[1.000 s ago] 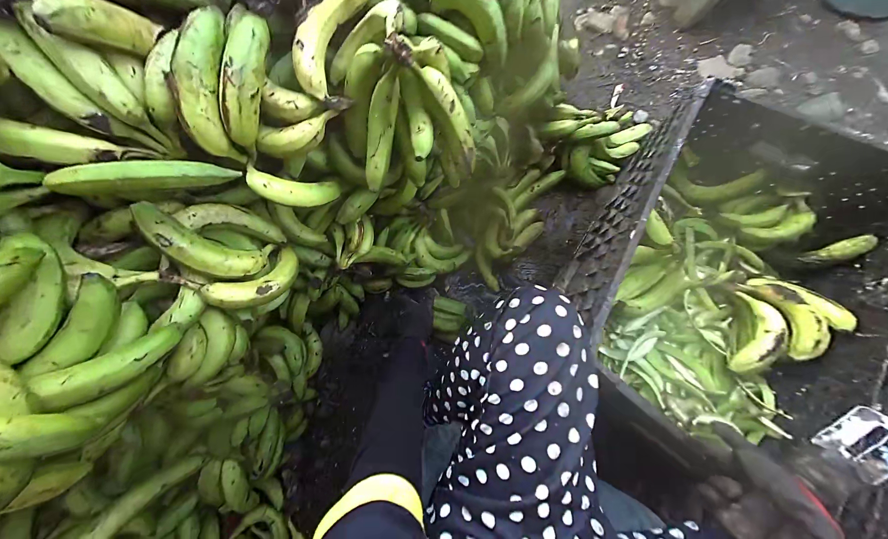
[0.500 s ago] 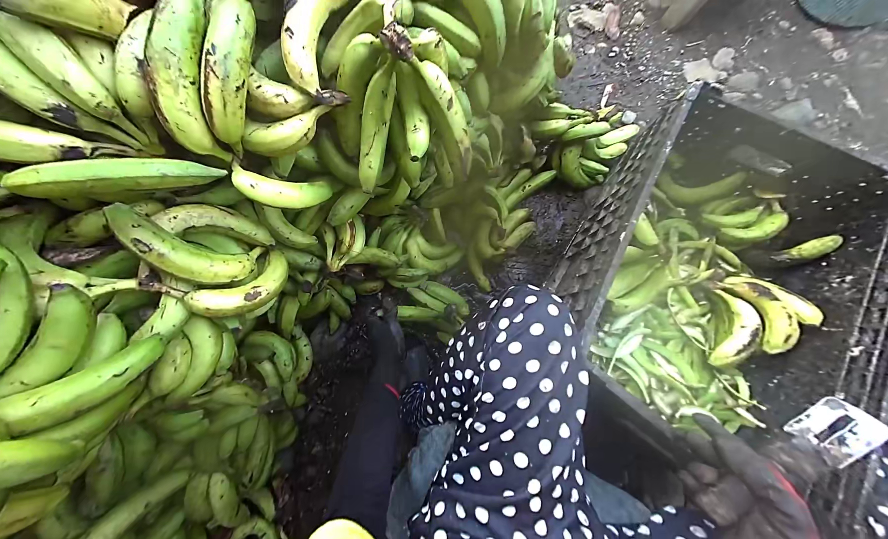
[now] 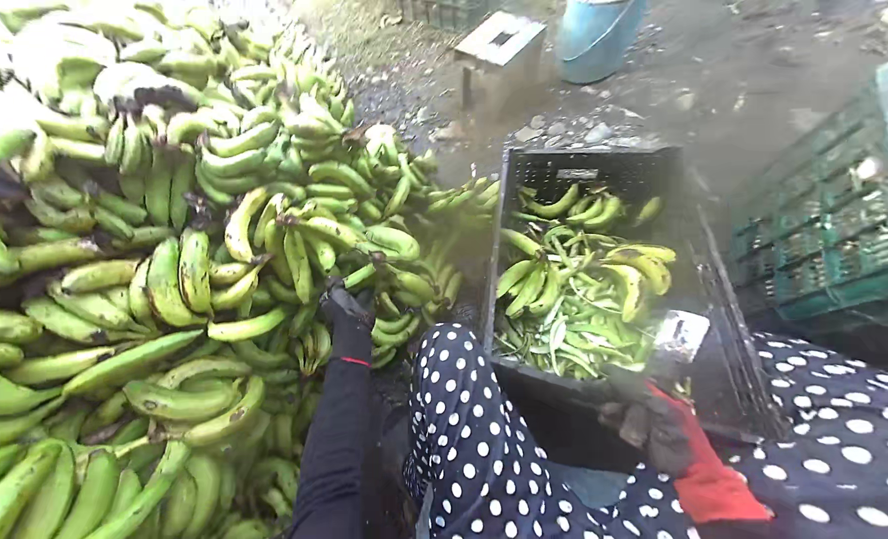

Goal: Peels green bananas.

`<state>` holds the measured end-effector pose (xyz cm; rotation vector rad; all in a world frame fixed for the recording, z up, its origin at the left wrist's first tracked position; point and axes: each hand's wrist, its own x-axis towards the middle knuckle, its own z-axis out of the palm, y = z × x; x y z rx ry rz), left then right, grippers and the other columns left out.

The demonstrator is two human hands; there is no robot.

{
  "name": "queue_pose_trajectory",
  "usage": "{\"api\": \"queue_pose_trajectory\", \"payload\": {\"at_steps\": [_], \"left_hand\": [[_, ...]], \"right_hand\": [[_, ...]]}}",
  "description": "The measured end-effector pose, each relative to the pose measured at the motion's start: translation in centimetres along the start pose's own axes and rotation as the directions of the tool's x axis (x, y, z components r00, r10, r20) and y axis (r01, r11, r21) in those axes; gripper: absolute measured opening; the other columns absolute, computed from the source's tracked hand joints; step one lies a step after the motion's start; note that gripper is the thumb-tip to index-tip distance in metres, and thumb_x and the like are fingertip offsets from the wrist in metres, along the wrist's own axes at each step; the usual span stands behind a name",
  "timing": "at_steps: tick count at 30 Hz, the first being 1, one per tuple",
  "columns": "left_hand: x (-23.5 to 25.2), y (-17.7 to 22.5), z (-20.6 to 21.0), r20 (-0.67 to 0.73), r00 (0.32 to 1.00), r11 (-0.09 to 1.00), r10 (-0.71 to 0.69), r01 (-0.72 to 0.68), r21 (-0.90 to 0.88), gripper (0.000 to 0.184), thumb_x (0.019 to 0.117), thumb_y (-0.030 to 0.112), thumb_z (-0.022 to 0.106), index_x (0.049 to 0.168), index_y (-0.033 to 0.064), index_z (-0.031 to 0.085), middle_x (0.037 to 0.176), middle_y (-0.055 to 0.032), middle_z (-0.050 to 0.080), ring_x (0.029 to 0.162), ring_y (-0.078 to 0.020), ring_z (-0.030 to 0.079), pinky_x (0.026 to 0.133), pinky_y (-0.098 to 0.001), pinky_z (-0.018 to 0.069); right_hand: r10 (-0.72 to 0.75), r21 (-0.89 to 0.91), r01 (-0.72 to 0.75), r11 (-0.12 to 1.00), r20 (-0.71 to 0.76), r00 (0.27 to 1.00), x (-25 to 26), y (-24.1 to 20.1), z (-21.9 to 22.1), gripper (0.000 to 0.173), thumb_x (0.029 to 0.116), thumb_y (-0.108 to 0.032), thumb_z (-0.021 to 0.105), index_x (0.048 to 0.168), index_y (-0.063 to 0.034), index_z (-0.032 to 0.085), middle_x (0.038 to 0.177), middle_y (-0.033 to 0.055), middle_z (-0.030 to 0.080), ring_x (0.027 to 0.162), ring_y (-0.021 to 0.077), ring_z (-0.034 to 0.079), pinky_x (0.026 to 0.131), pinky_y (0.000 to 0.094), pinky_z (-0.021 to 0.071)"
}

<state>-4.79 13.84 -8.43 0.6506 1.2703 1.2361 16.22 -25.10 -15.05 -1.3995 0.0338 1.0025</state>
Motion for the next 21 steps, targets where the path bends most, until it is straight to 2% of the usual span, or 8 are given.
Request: {"api": "queue_pose_trajectory", "payload": {"at_steps": [5,8,10,12,14,16,18,21], "left_hand": [[-5.3,2.5,7.6,0.237,0.971,0.999,0.024,-0.014,-0.041,0.046,0.1099,0.04,0.036,0.145,0.01,0.04,0.134,-0.0161,0.055,0.114,-0.0275,0.06,0.09,-0.0475,0.0549],[-8.4,2.3,10.7,0.359,0.915,0.972,0.185,-0.224,0.07,0.047,0.1083,0.042,0.042,0.145,0.013,0.045,0.132,-0.0124,0.058,0.113,-0.0251,0.061,0.091,-0.048,0.0553],[-11.0,1.8,11.8,0.421,0.852,0.865,0.311,-0.437,0.246,0.054,0.1043,0.048,0.051,0.148,0.017,0.044,0.135,-0.0099,0.059,0.118,-0.0234,0.062,0.095,-0.0485,0.055],[-14.4,-0.1,12.4,0.521,0.764,0.663,0.38,-0.618,0.423,0.057,0.1025,0.05,0.054,0.147,0.0147,0.045,0.134,-0.0109,0.061,0.118,-0.0225,0.061,0.099,-0.0483,0.0521],[-17.6,-3.6,12.3,0.684,0.679,0.423,0.265,-0.72,0.551,0.055,0.1032,0.045,0.056,0.147,0.0123,0.048,0.132,-0.0149,0.063,0.118,-0.0272,0.063,0.101,-0.0512,0.0508],[-19.2,-7.9,12.5,0.749,0.66,0.152,-0.068,-0.735,0.661,0.055,0.1035,0.046,0.054,0.144,0.009,0.052,0.126,-0.0198,0.066,0.115,-0.035,0.065,0.1,-0.0568,0.0503],[-18.8,-12.7,12.4,0.65,0.661,-0.076,-0.377,-0.721,0.689,0.053,0.106,0.046,0.047,0.141,0.0067,0.056,0.13,-0.0213,0.064,0.122,-0.0378,0.061,0.105,-0.0589,0.0464],[-18.5,-16.0,12.6,0.547,0.711,-0.214,-0.441,-0.675,0.706,0.053,0.1072,0.047,0.042,0.133,0.004,0.06,0.132,-0.0221,0.062,0.126,-0.0369,0.059,0.105,-0.0578,0.0459]], "right_hand": [[0.056,0.061,-0.059,0.996,0.053,0.997,-0.3,-0.9,0.4,0.031,0.1044,-0.024,0.055,0.124,-0.0014,0.064,0.094,0.0134,0.076,0.067,0.0217,0.073,0.058,0.0347,0.0616],[0.079,0.102,-0.094,0.99,0.145,0.986,-0.6,-1.3,-0.7,0.034,0.1041,-0.027,0.056,0.127,-0.003,0.064,0.099,0.0137,0.076,0.071,0.0217,0.073,0.061,0.0337,0.0615],[0.057,0.139,-0.08,0.987,0.16,0.985,-1.1,-2.3,-2.1,0.036,0.1027,-0.026,0.059,0.13,-0.0037,0.063,0.099,0.0137,0.076,0.067,0.0205,0.072,0.056,0.0316,0.0598],[-0.013,0.206,-0.012,0.978,0.119,0.993,-1.5,-3.3,-4.1,0.035,0.102,-0.025,0.059,0.129,-0.0033,0.063,0.096,0.0131,0.076,0.062,0.0181,0.07,0.051,0.0291,0.0574],[-0.067,0.277,0.059,0.959,0.019,0.998,-2.0,-4.4,-6.1,0.032,0.1033,-0.024,0.056,0.126,-0.0025,0.064,0.092,0.012,0.075,0.057,0.0157,0.066,0.048,0.0273,0.0548],[-0.088,0.34,0.107,0.934,-0.069,0.994,-2.1,-5.7,-7.5,0.028,0.1051,-0.022,0.052,0.121,-0.0023,0.064,0.087,0.0106,0.074,0.054,0.0139,0.064,0.045,0.0256,0.053],[-0.067,0.316,0.089,0.945,-0.08,0.995,-2.4,-7.7,-8.6,0.024,0.1054,-0.021,0.051,0.117,-0.0031,0.061,0.085,0.0087,0.073,0.053,0.013,0.064,0.047,0.0255,0.0548],[-0.016,0.029,0.016,0.999,-0.01,1.0,-1.6,-11.1,-10.9,0.025,0.1068,-0.025,0.053,0.117,-0.004,0.061,0.083,0.0055,0.071,0.05,0.0089,0.06,0.044,0.0217,0.0503]]}}
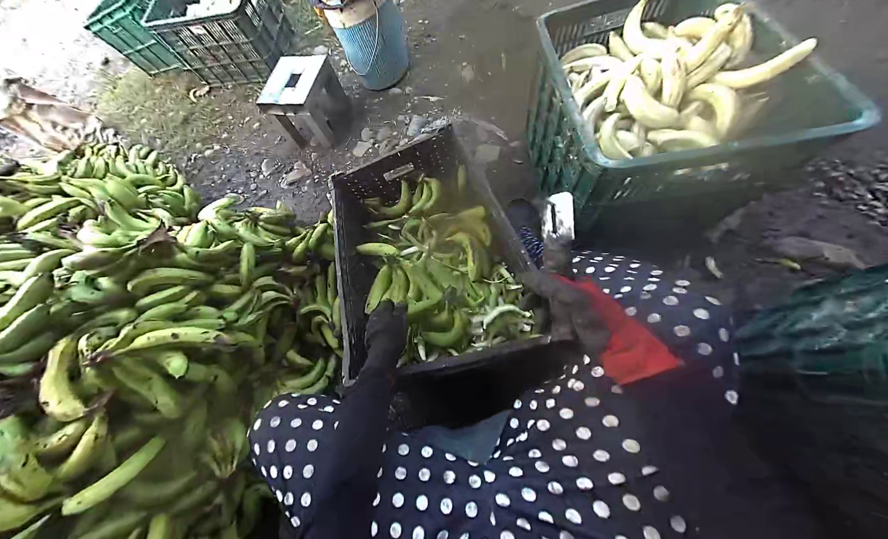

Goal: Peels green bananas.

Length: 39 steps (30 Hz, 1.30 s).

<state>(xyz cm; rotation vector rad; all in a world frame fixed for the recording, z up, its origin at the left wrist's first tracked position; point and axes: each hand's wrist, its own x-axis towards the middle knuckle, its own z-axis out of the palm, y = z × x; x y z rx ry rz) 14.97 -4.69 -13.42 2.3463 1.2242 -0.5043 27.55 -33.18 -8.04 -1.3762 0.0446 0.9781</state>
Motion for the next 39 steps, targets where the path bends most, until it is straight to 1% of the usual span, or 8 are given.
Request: {"api": "queue_pose_trajectory", "payload": {"at_steps": [5,8,10,15,21,23,29,39], "left_hand": [[-0.3,4.1,-1.0,-0.184,0.982,0.983,0.041,-0.006,0.185,0.07,0.1034,0.061,0.038,0.151,0.01,0.048,0.153,-0.0186,0.047,0.141,-0.0363,0.046,0.112,-0.0573,0.0402],[-0.8,8.6,-0.2,-0.042,0.989,0.963,0.142,-0.129,0.237,0.076,0.1011,0.066,0.039,0.156,0.0134,0.039,0.149,-0.0208,0.05,0.131,-0.0407,0.055,0.103,-0.0626,0.0471],[-1.3,11.9,0.6,0.078,0.983,0.953,0.164,-0.179,0.247,0.074,0.0997,0.065,0.044,0.15,0.011,0.048,0.145,-0.0218,0.054,0.129,-0.0412,0.056,0.101,-0.0641,0.0473],[-8.4,19.7,-1.2,0.278,0.949,0.89,-0.146,0.004,0.455,0.051,0.1085,0.036,0.04,0.138,-0.0011,0.058,0.146,-0.0245,0.053,0.137,-0.0408,0.05,0.111,-0.0595,0.0392],[-2.6,11.6,3.9,0.168,0.981,0.914,-0.1,0.023,0.405,0.057,0.1065,0.045,0.036,0.127,0.0009,0.066,0.132,-0.0236,0.064,0.124,-0.042,0.061,0.099,-0.0644,0.0476],[-3.1,9.7,3.1,0.193,0.977,0.951,-0.095,0.032,0.307,0.067,0.108,0.052,0.029,0.131,0.0,0.063,0.139,-0.0242,0.06,0.131,-0.0424,0.055,0.106,-0.0644,0.0414],[-2.8,1.4,1.5,0.152,0.988,0.992,0.029,-0.048,0.12,0.074,0.106,0.061,0.022,0.126,0.0055,0.067,0.129,-0.0222,0.066,0.124,-0.0399,0.061,0.103,-0.0628,0.0466],[-1.6,0.2,1.7,0.214,0.943,0.967,0.254,-0.246,-0.061,0.075,0.1079,0.057,0.022,0.124,-0.0018,0.065,0.123,-0.0279,0.065,0.119,-0.0426,0.062,0.102,-0.0632,0.0452]], "right_hand": [[0.005,-0.115,-0.004,0.993,0.011,1.0,3.8,-1.8,-3.5,0.029,0.1051,-0.032,0.057,0.119,-0.0075,0.06,0.07,0.0041,0.065,0.046,0.0111,0.057,0.044,0.0254,0.052],[-0.025,0.012,0.026,1.0,-0.054,0.998,5.7,-0.6,-2.4,0.033,0.1047,-0.032,0.058,0.127,-0.0075,0.057,0.072,0.0036,0.06,0.049,0.0116,0.055,0.044,0.0267,0.0494],[-0.012,0.005,0.012,1.0,-0.062,0.998,6.7,-0.7,-1.2,0.037,0.1047,-0.039,0.056,0.125,-0.0076,0.059,0.075,0.006,0.064,0.051,0.0149,0.058,0.044,0.031,0.0507],[-0.017,0.001,0.017,1.0,0.005,1.0,6.2,-1.3,-0.1,0.042,0.1054,-0.039,0.055,0.132,-0.0056,0.054,0.077,0.0081,0.065,0.05,0.014,0.057,0.046,0.03,0.0502],[0.012,-0.088,-0.008,0.996,0.052,0.999,6.5,-1.1,0.5,0.041,0.1064,-0.04,0.054,0.13,-0.0065,0.057,0.075,0.0082,0.065,0.05,0.0153,0.057,0.046,0.0303,0.0497],[0.024,-0.138,-0.014,0.99,0.068,0.997,6.3,0.1,0.1,0.041,0.1059,-0.039,0.055,0.129,-0.0056,0.056,0.075,0.0088,0.065,0.051,0.0156,0.058,0.047,0.0307,0.0507],[0.067,-0.339,-0.016,0.941,0.141,0.988,6.4,3.9,-1.9,0.047,0.1031,-0.044,0.059,0.132,-0.0071,0.056,0.085,0.0099,0.07,0.061,0.0188,0.066,0.055,0.0346,0.0573],[0.166,-0.724,-0.01,0.69,0.145,0.976,3.9,4.2,5.1,0.052,0.1085,-0.048,0.043,0.138,-0.0061,0.052,0.094,0.0133,0.069,0.07,0.0217,0.068,0.068,0.0409,0.0593]]}}
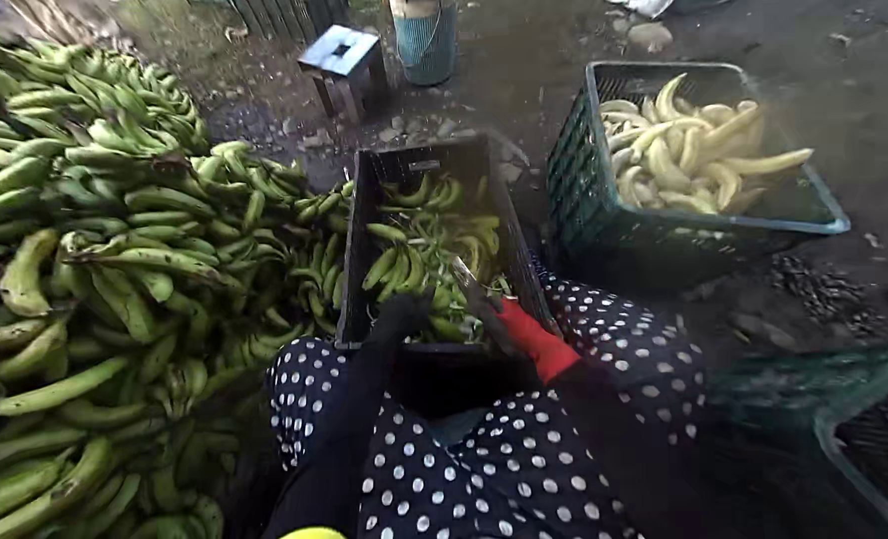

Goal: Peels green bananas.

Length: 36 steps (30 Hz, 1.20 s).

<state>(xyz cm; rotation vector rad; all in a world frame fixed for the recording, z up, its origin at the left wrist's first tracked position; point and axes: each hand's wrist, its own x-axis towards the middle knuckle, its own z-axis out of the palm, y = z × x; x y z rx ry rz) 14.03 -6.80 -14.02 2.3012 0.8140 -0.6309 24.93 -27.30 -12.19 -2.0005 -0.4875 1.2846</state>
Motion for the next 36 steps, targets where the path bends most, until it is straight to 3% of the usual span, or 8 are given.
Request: {"api": "queue_pose_trajectory", "payload": {"at_steps": [3,8,19,25,29,32,34,36], "left_hand": [[0.4,-0.9,0.0,-0.009,1.0,0.998,0.0,0.0,-0.059,0.072,0.1084,0.055,0.024,0.119,-0.0028,0.066,0.119,-0.0268,0.066,0.116,-0.0409,0.063,0.1,-0.0617,0.0466],[1.1,-1.9,-0.1,-0.047,0.998,0.987,0.029,-0.036,-0.156,0.074,0.1092,0.054,0.019,0.121,-0.0019,0.066,0.121,-0.0259,0.066,0.118,-0.0389,0.063,0.103,-0.0594,0.0457],[1.6,-1.9,-0.3,-0.045,0.999,0.976,-0.006,-0.004,-0.217,0.077,0.1087,0.055,0.013,0.124,-0.0011,0.065,0.123,-0.0257,0.065,0.119,-0.0382,0.063,0.102,-0.0588,0.0463],[1.5,-1.8,-0.2,-0.037,0.999,0.963,-0.011,0.001,-0.268,0.073,0.1099,0.052,0.017,0.12,-0.003,0.065,0.117,-0.0266,0.066,0.111,-0.0381,0.065,0.098,-0.0571,0.049],[1.5,-2.3,-0.4,-0.027,1.0,0.965,0.014,-0.02,-0.26,0.074,0.1097,0.053,0.017,0.123,-0.0035,0.064,0.119,-0.027,0.065,0.112,-0.0383,0.065,0.1,-0.0568,0.0479],[1.7,-2.5,-0.1,-0.015,1.0,0.971,0.015,-0.018,-0.238,0.076,0.1092,0.054,0.017,0.122,-0.0028,0.065,0.119,-0.0266,0.065,0.114,-0.0381,0.064,0.102,-0.0568,0.0471],[2.1,-2.7,0.6,-0.012,1.0,0.978,0.024,-0.026,-0.206,0.078,0.1083,0.056,0.015,0.118,-0.0016,0.067,0.116,-0.025,0.067,0.111,-0.0366,0.066,0.099,-0.0567,0.0494],[2.1,-2.8,0.5,-0.022,1.0,0.98,0.014,-0.018,-0.199,0.08,0.1079,0.057,0.013,0.118,-0.0007,0.067,0.118,-0.0244,0.067,0.114,-0.0366,0.065,0.1,-0.0577,0.0487]], "right_hand": [[0.076,-0.089,-0.073,0.993,0.024,0.997,0.7,-1.2,0.8,0.05,0.1096,-0.047,0.041,0.133,-0.0052,0.055,0.092,0.0135,0.069,0.069,0.0223,0.069,0.068,0.0409,0.0597],[0.065,-0.172,-0.048,0.984,0.094,0.993,1.6,-2.4,0.9,0.047,0.1107,-0.043,0.04,0.122,-0.0021,0.059,0.083,0.0115,0.065,0.062,0.0195,0.063,0.064,0.0381,0.057],[0.139,-0.397,-0.073,0.915,0.139,0.981,2.2,-4.8,1.3,0.052,0.1111,-0.047,0.034,0.121,-0.0021,0.058,0.087,0.0127,0.063,0.066,0.0217,0.063,0.069,0.0408,0.056],[0.185,-0.496,-0.072,0.865,0.182,0.966,3.2,-6.6,2.0,0.05,0.1126,-0.038,0.034,0.129,0.0034,0.057,0.113,0.0232,0.064,0.094,0.0321,0.066,0.088,0.0513,0.0519],[0.208,-0.43,-0.09,0.898,0.236,0.949,4.6,-7.5,2.1,0.045,0.1128,-0.034,0.036,0.128,0.0037,0.056,0.107,0.0187,0.062,0.087,0.0246,0.063,0.082,0.0443,0.0524],[0.261,-0.442,-0.145,0.886,0.216,0.941,5.4,-7.7,2.3,0.043,0.1115,-0.04,0.037,0.115,-0.0034,0.059,0.085,0.0083,0.059,0.063,0.0159,0.058,0.061,0.0358,0.0529],[0.298,-0.478,-0.158,0.864,0.231,0.926,6.1,-7.6,2.5,0.045,0.1114,-0.04,0.037,0.122,-0.0038,0.061,0.094,0.0115,0.061,0.073,0.0206,0.059,0.07,0.0428,0.052],[0.279,-0.427,-0.151,0.892,0.256,0.926,7.0,-7.0,2.7,0.045,0.1107,-0.044,0.038,0.121,-0.0075,0.062,0.09,0.0084,0.062,0.069,0.0179,0.06,0.066,0.039,0.0532]]}}
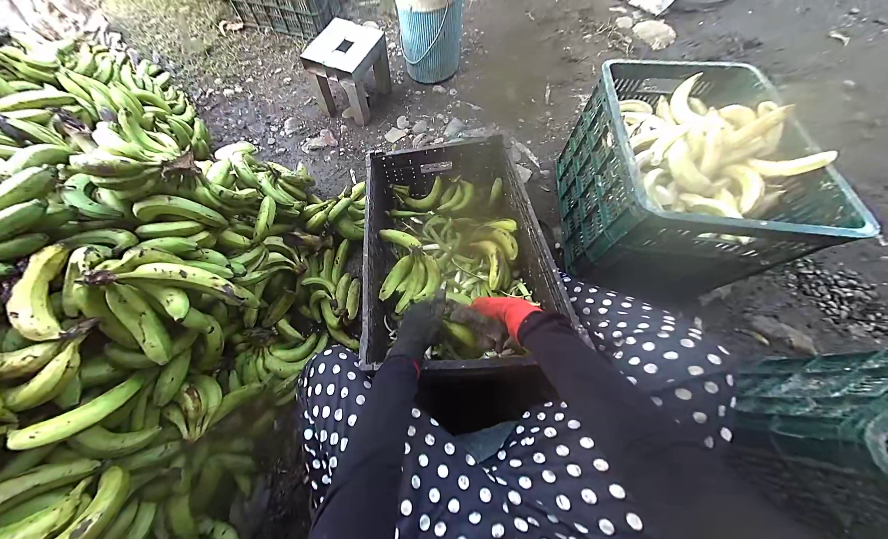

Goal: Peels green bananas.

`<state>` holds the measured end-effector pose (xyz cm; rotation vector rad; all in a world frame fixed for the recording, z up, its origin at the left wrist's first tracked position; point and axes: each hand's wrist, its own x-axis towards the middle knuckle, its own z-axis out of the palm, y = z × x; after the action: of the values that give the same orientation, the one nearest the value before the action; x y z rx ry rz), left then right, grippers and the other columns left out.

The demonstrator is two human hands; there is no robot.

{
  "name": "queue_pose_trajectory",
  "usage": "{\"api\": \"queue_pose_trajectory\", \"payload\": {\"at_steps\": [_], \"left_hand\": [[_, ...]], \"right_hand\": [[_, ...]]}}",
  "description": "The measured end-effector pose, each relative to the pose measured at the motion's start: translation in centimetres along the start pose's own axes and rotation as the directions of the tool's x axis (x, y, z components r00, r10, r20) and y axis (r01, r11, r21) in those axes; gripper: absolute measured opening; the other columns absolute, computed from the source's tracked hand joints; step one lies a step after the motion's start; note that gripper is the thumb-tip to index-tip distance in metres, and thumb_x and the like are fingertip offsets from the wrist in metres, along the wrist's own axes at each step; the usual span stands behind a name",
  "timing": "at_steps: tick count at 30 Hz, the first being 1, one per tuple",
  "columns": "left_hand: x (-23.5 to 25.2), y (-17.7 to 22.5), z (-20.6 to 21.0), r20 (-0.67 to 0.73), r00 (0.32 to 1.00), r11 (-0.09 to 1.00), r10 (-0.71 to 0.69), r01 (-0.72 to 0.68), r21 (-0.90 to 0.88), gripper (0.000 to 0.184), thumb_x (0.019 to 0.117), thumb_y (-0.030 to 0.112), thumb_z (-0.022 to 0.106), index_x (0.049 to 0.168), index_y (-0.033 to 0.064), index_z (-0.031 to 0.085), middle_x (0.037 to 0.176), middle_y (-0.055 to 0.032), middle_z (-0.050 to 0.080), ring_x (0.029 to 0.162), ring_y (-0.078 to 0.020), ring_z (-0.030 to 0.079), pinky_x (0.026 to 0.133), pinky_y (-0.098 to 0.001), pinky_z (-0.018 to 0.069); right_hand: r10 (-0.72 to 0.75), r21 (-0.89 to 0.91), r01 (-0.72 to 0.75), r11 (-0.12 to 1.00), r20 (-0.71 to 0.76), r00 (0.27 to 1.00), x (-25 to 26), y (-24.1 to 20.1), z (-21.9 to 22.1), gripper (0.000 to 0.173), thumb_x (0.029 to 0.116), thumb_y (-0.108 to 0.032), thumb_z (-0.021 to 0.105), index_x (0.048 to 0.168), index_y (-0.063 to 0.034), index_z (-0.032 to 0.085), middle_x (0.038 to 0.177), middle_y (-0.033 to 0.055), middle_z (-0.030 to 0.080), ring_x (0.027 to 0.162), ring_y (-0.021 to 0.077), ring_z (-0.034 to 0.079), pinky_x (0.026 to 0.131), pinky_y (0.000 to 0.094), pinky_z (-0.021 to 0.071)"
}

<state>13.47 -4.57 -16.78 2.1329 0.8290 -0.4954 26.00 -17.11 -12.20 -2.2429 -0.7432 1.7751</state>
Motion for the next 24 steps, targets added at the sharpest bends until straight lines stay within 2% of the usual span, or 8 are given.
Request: {"api": "queue_pose_trajectory", "payload": {"at_steps": [2,6,9,11,15,17,24], "left_hand": [[0.0,0.4,-0.2,-0.024,1.0,1.0,-0.007,0.007,0.0,0.079,0.1084,0.055,0.012,0.12,-0.0012,0.067,0.121,-0.0249,0.067,0.118,-0.038,0.063,0.103,-0.0588,0.0468],[0.1,1.8,-0.3,-0.053,0.995,0.996,-0.083,0.08,-0.045,0.077,0.1102,0.048,0.009,0.125,-0.0046,0.063,0.128,-0.0263,0.063,0.124,-0.0376,0.06,0.106,-0.0557,0.0456],[0.0,3.4,0.0,-0.057,0.981,0.98,-0.186,0.181,-0.081,0.074,0.1108,0.045,0.007,0.13,-0.0039,0.059,0.132,-0.0245,0.061,0.127,-0.0353,0.059,0.106,-0.0537,0.0457],[0.0,5.0,0.4,-0.068,0.967,0.968,-0.245,0.241,-0.072,0.071,0.1115,0.041,0.008,0.134,-0.0035,0.057,0.137,-0.0236,0.059,0.131,-0.035,0.056,0.109,-0.0533,0.0433],[-0.2,6.6,0.7,-0.084,0.956,0.959,-0.282,0.281,-0.014,0.066,0.1123,0.036,0.009,0.138,-0.0044,0.054,0.139,-0.0239,0.058,0.134,-0.0347,0.054,0.11,-0.0512,0.0424],[-0.5,6.8,0.6,-0.08,0.957,0.96,-0.279,0.28,-0.002,0.064,0.1123,0.035,0.01,0.14,-0.005,0.052,0.14,-0.0244,0.057,0.135,-0.0352,0.053,0.111,-0.0513,0.0419],[-0.3,6.6,0.8,-0.094,0.948,0.953,-0.303,0.3,-0.048,0.066,0.1121,0.036,0.009,0.137,-0.0039,0.055,0.139,-0.0233,0.058,0.133,-0.0338,0.055,0.11,-0.0507,0.0427]], "right_hand": [[-0.008,0.143,0.013,0.99,-0.038,0.999,-0.1,0.4,0.0,0.047,0.1088,-0.051,0.04,0.11,-0.0086,0.061,0.075,0.0036,0.058,0.057,0.0137,0.057,0.055,0.0326,0.0521],[0.008,0.314,0.069,0.947,-0.239,0.971,-3.1,1.6,-0.2,0.052,0.1102,-0.048,0.037,0.123,-0.0018,0.058,0.09,0.0114,0.064,0.07,0.0213,0.064,0.069,0.0418,0.0569],[0.059,0.24,0.018,0.971,-0.311,0.949,-6.6,1.6,0.9,0.056,0.1107,-0.049,0.034,0.131,-0.0016,0.056,0.101,0.0152,0.067,0.082,0.0245,0.068,0.08,0.0454,0.056],[0.083,0.173,-0.03,0.984,-0.308,0.948,-8.4,0.8,2.2,0.055,0.1115,-0.046,0.033,0.132,-0.0006,0.055,0.103,0.0164,0.067,0.084,0.0251,0.069,0.082,0.0455,0.0559],[0.141,0.114,-0.111,0.987,-0.315,0.938,-8.6,0.2,4.1,0.053,0.1126,-0.043,0.028,0.134,-0.0004,0.053,0.108,0.0184,0.065,0.086,0.027,0.069,0.083,0.0453,0.0556],[0.136,0.115,-0.104,0.988,-0.325,0.936,-8.5,0.5,4.4,0.054,0.1123,-0.044,0.028,0.133,-0.0006,0.053,0.106,0.0183,0.065,0.085,0.0271,0.069,0.081,0.0444,0.0561],[0.151,0.095,-0.127,0.987,-0.308,0.939,-8.4,0.0,4.4,0.053,0.1118,-0.046,0.03,0.13,-0.0023,0.053,0.099,0.0144,0.065,0.077,0.0232,0.068,0.075,0.041,0.0566]]}}
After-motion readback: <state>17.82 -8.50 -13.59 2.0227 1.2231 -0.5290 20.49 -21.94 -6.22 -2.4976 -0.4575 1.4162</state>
